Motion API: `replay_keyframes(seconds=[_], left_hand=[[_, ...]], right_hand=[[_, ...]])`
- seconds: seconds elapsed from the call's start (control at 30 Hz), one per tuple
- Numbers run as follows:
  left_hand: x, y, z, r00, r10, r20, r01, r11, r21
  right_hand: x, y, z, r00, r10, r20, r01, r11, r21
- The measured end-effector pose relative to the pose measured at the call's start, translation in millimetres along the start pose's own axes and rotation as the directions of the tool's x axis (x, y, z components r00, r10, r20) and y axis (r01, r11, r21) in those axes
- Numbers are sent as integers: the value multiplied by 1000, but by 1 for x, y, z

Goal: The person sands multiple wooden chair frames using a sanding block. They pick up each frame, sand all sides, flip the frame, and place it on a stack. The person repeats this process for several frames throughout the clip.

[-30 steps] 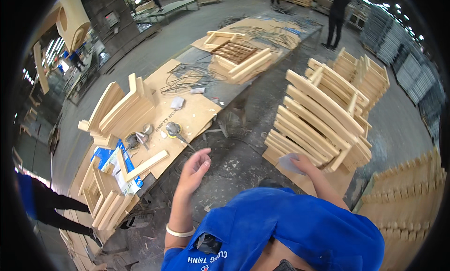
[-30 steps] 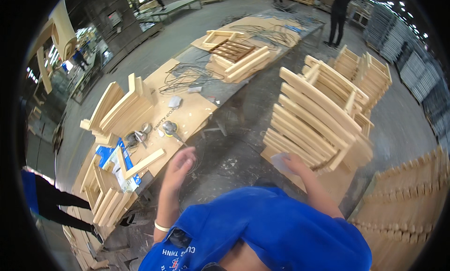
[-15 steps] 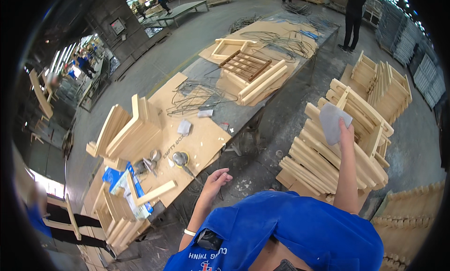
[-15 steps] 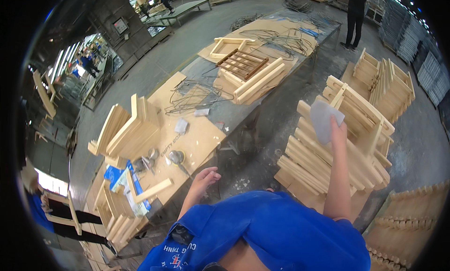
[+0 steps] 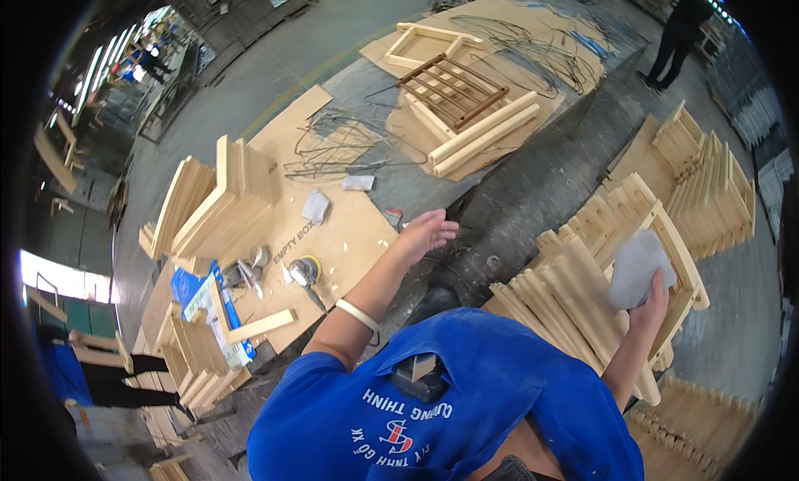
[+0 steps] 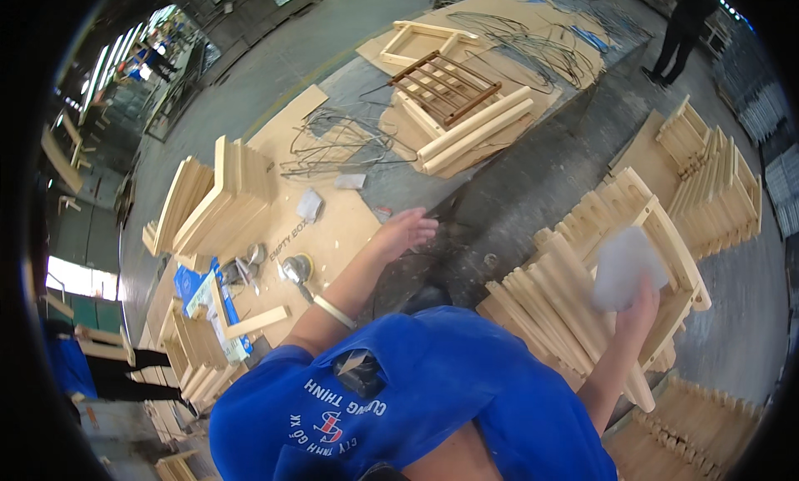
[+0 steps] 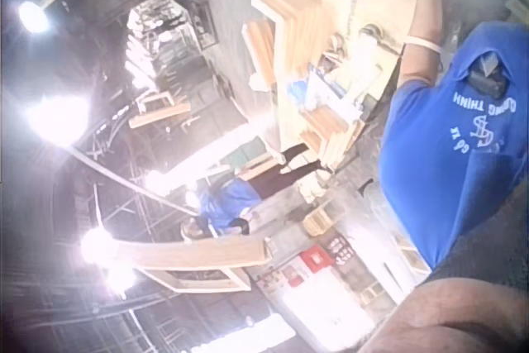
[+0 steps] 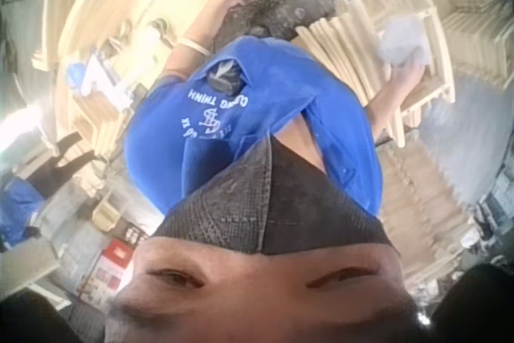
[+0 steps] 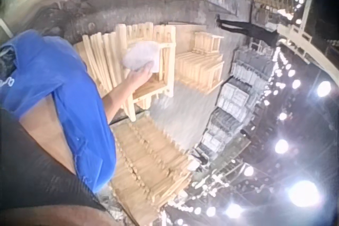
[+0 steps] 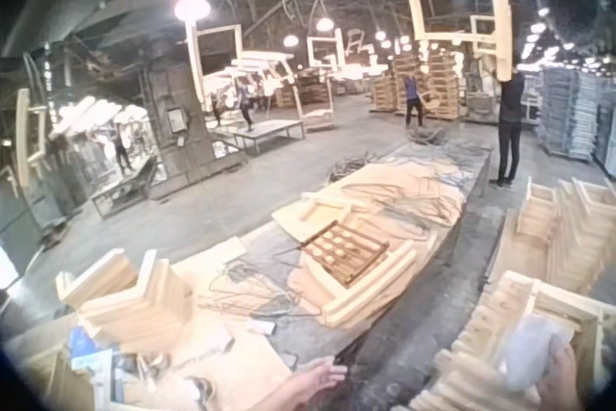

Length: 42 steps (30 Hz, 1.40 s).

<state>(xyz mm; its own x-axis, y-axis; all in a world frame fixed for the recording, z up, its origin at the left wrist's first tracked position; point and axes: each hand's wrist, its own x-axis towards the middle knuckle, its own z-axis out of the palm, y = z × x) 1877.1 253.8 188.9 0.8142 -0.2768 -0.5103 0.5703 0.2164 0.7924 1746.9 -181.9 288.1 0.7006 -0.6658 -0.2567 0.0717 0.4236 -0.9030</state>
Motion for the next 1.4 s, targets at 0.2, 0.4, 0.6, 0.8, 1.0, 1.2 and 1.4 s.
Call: replay_keyframes(seconds=[0.2, 0.4, 0.6, 0.8, 1.0, 1.2, 1.4], left_hand=[[189, 53, -28, 997, -39, 67, 51, 980, -194], [349, 101, -39, 937, 35, -348, -95, 983, -158], [438, 95, -34, 869, -133, -476, 80, 988, -131], [455, 87, -32, 937, -203, -283, 124, 954, -272], [430, 137, -31, 932, 22, -361, -150, 932, -329], [352, 201, -135, 940, 177, -290, -253, 935, -247], [277, 255, -287, 875, 191, -444, -353, 880, -318]], right_hand=[[-12, -4, -11, 994, -77, -79, 80, 996, 31], [-23, -10, 37, 951, -100, -293, 56, 986, -156], [-15, -4, 115, 936, -110, -335, 9, 958, -288], [-3, 8, 170, 935, -70, -347, -50, 944, -326], [24, 15, 224, 950, -35, -311, -82, 931, -357], [54, 33, 282, 985, 22, -170, -97, 887, -451], [80, 53, 319, 967, 161, 198, -54, 888, -457]])
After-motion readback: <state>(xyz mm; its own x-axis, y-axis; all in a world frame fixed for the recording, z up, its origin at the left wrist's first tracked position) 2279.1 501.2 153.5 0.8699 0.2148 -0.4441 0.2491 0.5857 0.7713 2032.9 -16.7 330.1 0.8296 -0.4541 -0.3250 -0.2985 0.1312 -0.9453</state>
